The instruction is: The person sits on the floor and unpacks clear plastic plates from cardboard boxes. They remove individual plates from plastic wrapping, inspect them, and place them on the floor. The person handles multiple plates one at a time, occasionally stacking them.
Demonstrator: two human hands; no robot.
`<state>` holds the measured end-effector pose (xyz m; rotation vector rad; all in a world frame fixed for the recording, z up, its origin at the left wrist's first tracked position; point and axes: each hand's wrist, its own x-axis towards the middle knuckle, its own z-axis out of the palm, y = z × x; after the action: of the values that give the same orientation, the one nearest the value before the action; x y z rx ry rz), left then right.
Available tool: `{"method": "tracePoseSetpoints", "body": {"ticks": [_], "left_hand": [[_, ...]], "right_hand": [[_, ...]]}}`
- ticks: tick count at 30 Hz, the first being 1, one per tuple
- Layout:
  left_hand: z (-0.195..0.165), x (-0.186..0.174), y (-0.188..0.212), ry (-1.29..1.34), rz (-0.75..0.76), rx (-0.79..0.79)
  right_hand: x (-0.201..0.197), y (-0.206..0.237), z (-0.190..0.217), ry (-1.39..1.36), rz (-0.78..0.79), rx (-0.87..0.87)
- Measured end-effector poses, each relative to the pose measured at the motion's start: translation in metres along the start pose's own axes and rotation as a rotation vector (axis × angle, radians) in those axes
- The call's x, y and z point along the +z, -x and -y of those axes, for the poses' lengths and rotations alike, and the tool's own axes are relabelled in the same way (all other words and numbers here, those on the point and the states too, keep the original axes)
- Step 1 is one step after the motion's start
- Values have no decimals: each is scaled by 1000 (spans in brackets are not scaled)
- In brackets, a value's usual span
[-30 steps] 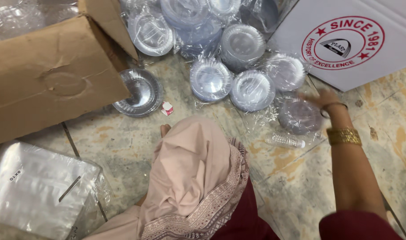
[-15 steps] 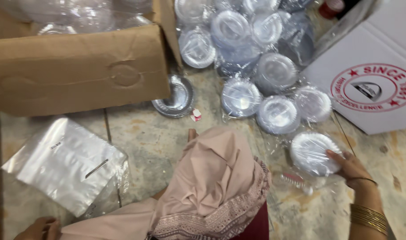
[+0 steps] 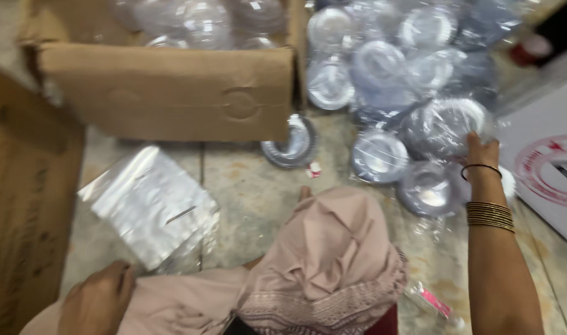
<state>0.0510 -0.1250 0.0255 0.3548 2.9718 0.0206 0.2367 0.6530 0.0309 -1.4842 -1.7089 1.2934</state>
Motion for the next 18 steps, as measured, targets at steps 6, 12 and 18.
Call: {"method": "tracePoseSetpoints", "body": {"ticks": [6,12,18], "left_hand": [[-6,-19,5,59,-66,55],[-6,-15,-8,23,125,-13],[1,-5,-10,-31,142,-12]], "right_hand": [[49,15,9,70,90,69],[31,17,6,39,49,139],[38,12,7,-251,55,117]]}}
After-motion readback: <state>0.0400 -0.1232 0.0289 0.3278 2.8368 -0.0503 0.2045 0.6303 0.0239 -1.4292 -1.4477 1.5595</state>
